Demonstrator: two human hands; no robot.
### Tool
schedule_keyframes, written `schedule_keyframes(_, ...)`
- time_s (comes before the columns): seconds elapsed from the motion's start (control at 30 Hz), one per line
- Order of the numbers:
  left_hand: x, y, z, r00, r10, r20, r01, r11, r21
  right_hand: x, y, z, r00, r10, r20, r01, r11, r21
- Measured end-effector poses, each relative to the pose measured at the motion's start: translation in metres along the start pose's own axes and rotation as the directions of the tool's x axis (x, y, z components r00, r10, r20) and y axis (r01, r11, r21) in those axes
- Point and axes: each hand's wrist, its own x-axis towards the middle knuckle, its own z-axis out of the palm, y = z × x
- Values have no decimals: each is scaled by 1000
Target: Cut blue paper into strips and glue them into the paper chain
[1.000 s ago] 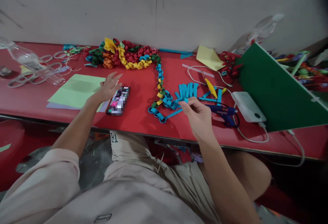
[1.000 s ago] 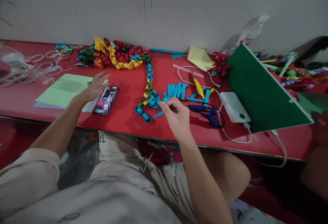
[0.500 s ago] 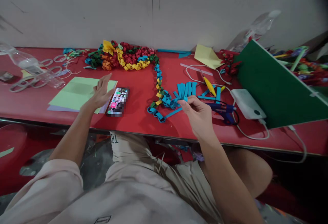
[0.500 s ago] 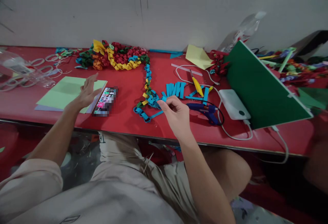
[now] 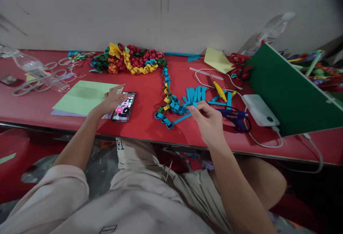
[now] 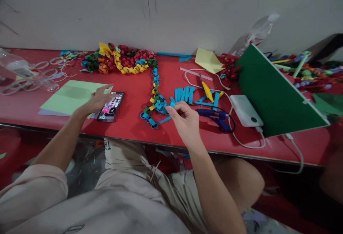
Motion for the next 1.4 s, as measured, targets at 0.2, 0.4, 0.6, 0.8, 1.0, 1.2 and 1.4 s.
schedule_keyframes(0.2,-19,-10,1,996,14,-86,-23,994,-106,1,3,1,1000,-3,9,3,1000,-6)
schedule_keyframes(0.4,-30,-7,-3,999,35,25,-34,999,-27,0,4,2,1000,11,11,-11,1000,-1)
schedule_keyframes(0.6,-28,4,-9,987,-29,-158,41,996,78,0,5,3,1000,6,20,-6,1000,-7)
schedule_keyframes(0.8,-55,-3,-9,996,84,-23,-82,994,75,0,4,1,1000,0,18,0,1000,-7)
schedule_keyframes(1.0,-64,-10,4,989,141,-47,-129,972,199,1,5,3,1000,12,21,-12,1000,-6)
schedule_keyframes(1.2,-62,0,4,989,101,-108,-82,982,173,1,4,3,1000,13,11,-13,1000,-19)
schedule_keyframes(1.4,-74,1,1,985,170,-42,-161,973,163,2,2,5,1000,-15,16,15,998,-54)
